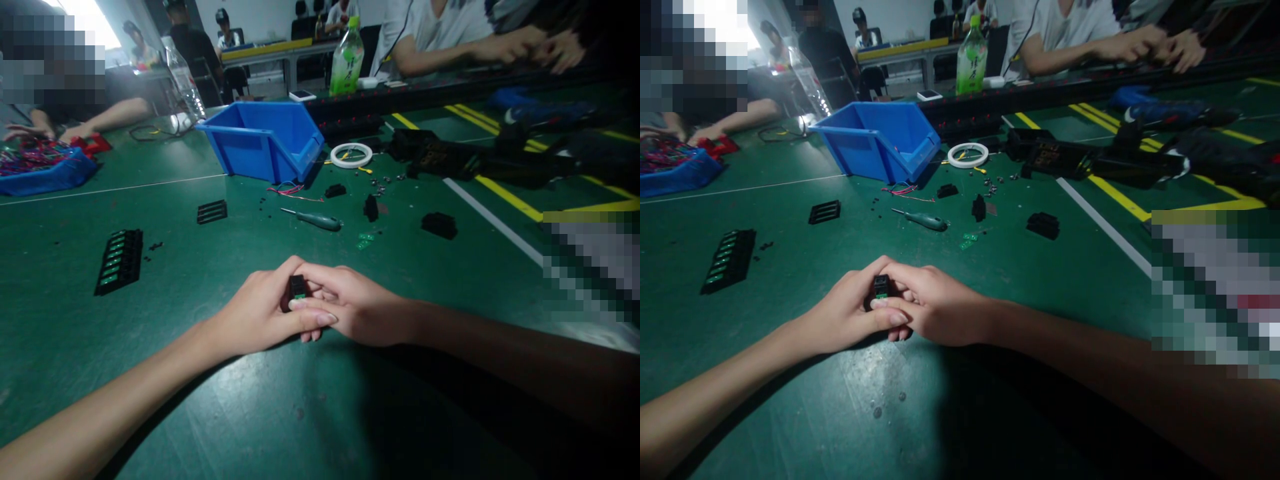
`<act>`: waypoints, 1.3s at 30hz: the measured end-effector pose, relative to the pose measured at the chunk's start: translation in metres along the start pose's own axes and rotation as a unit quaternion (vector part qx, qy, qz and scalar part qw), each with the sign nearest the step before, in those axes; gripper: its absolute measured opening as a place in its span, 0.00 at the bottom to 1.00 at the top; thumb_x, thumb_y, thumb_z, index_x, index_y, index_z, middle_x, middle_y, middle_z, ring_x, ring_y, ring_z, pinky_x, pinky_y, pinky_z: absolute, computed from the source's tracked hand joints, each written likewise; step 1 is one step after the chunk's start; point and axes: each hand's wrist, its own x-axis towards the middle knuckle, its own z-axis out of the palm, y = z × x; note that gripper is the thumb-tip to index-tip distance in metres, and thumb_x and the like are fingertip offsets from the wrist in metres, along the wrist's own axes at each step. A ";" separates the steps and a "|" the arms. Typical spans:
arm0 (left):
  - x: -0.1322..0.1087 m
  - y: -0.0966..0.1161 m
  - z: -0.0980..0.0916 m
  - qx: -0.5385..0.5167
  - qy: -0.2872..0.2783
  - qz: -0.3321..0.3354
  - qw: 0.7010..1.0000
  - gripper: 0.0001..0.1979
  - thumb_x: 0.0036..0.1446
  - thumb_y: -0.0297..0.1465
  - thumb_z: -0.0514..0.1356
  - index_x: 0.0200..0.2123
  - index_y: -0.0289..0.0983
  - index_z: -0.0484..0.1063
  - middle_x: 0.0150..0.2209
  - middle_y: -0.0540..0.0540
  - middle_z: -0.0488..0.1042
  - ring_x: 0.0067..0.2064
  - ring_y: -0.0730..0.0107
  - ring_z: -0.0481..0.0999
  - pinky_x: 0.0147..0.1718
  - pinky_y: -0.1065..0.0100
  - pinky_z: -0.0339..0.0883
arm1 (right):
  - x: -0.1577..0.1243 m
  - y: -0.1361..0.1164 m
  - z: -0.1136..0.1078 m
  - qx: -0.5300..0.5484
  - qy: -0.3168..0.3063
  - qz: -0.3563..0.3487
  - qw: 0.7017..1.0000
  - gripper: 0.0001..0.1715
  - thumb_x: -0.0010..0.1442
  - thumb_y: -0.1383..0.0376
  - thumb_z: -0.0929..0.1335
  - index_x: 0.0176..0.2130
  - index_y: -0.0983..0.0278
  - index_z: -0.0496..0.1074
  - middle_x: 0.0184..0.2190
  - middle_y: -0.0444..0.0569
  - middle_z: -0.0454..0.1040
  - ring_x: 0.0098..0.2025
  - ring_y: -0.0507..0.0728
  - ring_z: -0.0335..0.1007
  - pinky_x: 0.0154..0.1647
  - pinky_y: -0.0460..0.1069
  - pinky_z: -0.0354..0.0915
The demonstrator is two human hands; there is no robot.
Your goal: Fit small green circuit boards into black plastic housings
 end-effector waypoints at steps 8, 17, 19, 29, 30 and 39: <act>0.001 -0.001 0.000 0.003 0.004 -0.003 1.000 0.15 0.64 0.38 0.66 0.46 0.39 0.66 0.32 0.50 0.84 0.33 0.67 0.84 0.31 0.73 0.70 | 0.001 0.001 0.001 0.029 -0.002 0.001 1.000 0.06 0.71 0.66 0.66 0.48 0.65 0.68 0.30 0.43 0.76 0.31 0.51 0.76 0.32 0.45 0.73; 0.002 0.001 0.000 0.007 0.005 -0.002 1.000 0.15 0.63 0.38 0.66 0.45 0.39 0.66 0.31 0.50 0.83 0.32 0.67 0.84 0.31 0.72 0.69 | 0.001 0.001 0.001 0.028 -0.001 -0.004 1.000 0.05 0.70 0.68 0.67 0.47 0.65 0.69 0.30 0.43 0.76 0.31 0.51 0.76 0.32 0.45 0.72; 0.002 0.001 0.000 0.012 0.008 -0.001 1.000 0.15 0.63 0.38 0.66 0.45 0.38 0.66 0.30 0.51 0.83 0.32 0.67 0.84 0.31 0.71 0.69 | 0.001 0.001 0.001 0.027 0.000 -0.003 1.000 0.06 0.70 0.67 0.67 0.47 0.64 0.69 0.30 0.43 0.76 0.31 0.51 0.76 0.32 0.45 0.72; 0.001 0.000 0.001 0.001 0.010 0.003 1.000 0.15 0.63 0.37 0.67 0.46 0.39 0.67 0.31 0.52 0.83 0.32 0.67 0.84 0.31 0.71 0.69 | 0.001 0.001 0.001 0.030 -0.001 -0.003 1.000 0.05 0.70 0.66 0.67 0.47 0.64 0.69 0.30 0.43 0.76 0.31 0.51 0.76 0.32 0.45 0.73; 0.001 0.000 0.001 0.001 0.011 0.003 1.000 0.15 0.63 0.37 0.67 0.46 0.39 0.67 0.31 0.52 0.83 0.33 0.67 0.84 0.31 0.71 0.69 | 0.001 0.001 0.001 0.028 -0.001 -0.003 1.000 0.05 0.70 0.65 0.67 0.46 0.64 0.69 0.30 0.43 0.76 0.31 0.51 0.76 0.32 0.45 0.72; 0.000 0.001 0.000 0.004 0.006 -0.005 1.000 0.15 0.63 0.38 0.67 0.45 0.39 0.66 0.31 0.50 0.83 0.33 0.65 0.84 0.31 0.70 0.70 | 0.001 -0.001 0.001 0.012 0.001 0.000 1.000 0.04 0.69 0.68 0.67 0.46 0.65 0.69 0.30 0.43 0.77 0.31 0.51 0.76 0.31 0.45 0.71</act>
